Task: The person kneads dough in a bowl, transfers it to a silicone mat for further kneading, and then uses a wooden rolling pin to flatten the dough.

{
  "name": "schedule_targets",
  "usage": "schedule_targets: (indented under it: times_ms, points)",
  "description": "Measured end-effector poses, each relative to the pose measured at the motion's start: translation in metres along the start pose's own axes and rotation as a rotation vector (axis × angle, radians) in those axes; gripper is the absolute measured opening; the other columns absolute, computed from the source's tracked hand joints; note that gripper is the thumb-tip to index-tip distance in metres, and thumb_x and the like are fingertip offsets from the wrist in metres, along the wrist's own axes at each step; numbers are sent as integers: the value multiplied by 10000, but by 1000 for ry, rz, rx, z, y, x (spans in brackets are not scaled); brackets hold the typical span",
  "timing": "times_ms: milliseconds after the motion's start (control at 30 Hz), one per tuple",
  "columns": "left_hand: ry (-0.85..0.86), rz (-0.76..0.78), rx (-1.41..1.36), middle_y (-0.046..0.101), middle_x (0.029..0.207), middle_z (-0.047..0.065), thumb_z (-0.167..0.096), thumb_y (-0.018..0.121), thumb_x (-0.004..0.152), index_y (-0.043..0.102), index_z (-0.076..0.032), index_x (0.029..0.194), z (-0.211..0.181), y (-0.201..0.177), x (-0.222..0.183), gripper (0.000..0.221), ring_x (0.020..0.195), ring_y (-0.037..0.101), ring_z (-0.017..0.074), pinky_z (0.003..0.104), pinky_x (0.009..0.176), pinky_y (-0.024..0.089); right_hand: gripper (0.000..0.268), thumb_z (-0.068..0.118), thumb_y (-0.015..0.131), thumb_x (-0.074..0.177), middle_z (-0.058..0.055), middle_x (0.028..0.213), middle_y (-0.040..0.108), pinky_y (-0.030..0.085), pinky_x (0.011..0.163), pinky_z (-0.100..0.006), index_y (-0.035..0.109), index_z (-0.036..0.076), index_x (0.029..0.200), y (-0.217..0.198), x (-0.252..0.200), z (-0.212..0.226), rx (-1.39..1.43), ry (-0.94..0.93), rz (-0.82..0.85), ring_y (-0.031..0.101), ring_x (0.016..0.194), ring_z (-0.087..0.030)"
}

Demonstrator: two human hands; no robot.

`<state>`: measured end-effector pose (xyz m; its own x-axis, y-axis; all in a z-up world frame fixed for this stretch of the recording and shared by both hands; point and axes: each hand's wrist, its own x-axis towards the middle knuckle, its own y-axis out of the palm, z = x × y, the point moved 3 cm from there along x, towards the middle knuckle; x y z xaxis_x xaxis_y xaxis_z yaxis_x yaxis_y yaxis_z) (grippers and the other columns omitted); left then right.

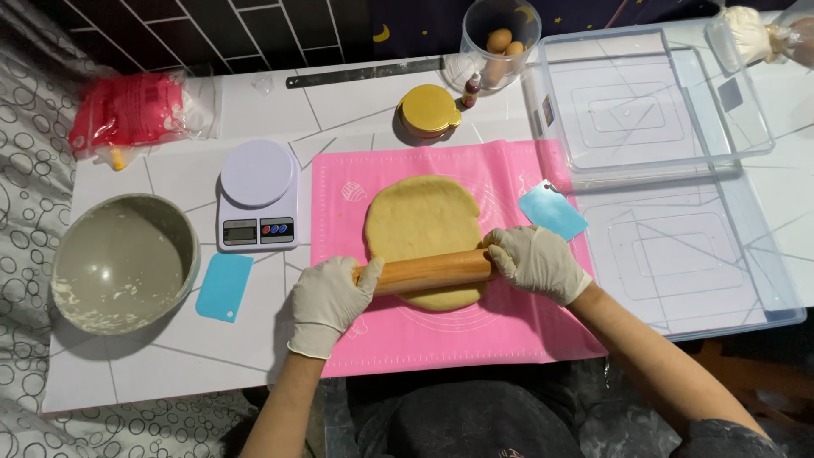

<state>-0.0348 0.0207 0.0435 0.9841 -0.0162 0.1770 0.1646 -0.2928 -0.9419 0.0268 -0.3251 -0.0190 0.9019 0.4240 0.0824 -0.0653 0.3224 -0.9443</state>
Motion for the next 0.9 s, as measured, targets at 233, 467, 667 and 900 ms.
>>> schedule_targets:
  times_ms: [233, 467, 667, 900]
  points:
    - [-353, 308, -90, 670, 620, 24, -726, 459, 876, 596, -219, 577, 16, -5, 53, 605, 775, 728, 340, 411, 683, 529, 368, 552, 480, 972, -100, 696, 695, 572, 697, -483, 631, 236, 858, -35, 57, 8, -18, 98, 91, 718, 760, -393]
    - [-118, 230, -37, 646, 935, 123, -410, 517, 809, 684, -122, 883, 33, 27, 125, 341, 985, 680, 396, 532, 833, 552, 300, 328, 510, 970, -269, 905, 712, 539, 819, -531, 667, 73, 969, -13, 145, -13, 324, 73, 240, 689, 910, -490]
    - [55, 262, -14, 546, 1236, -30, -350, 525, 764, 624, -277, 1022, 52, 74, 174, 286, 1300, 518, 259, 472, 1036, 441, 240, 247, 580, 846, -200, 892, 741, 565, 838, -499, 768, 124, 931, -23, 159, -16, 284, 6, 316, 717, 911, -431]
    - [-9, 361, -116, 230, 1687, 185, -347, 427, 926, 407, -144, 1535, 22, 38, 150, 642, 1578, 161, 363, 697, 1227, 88, 371, 307, 585, 914, -219, 1094, 638, 538, 907, -472, 744, 138, 1203, 2, 159, -31, 408, -60, 41, 662, 1073, -437]
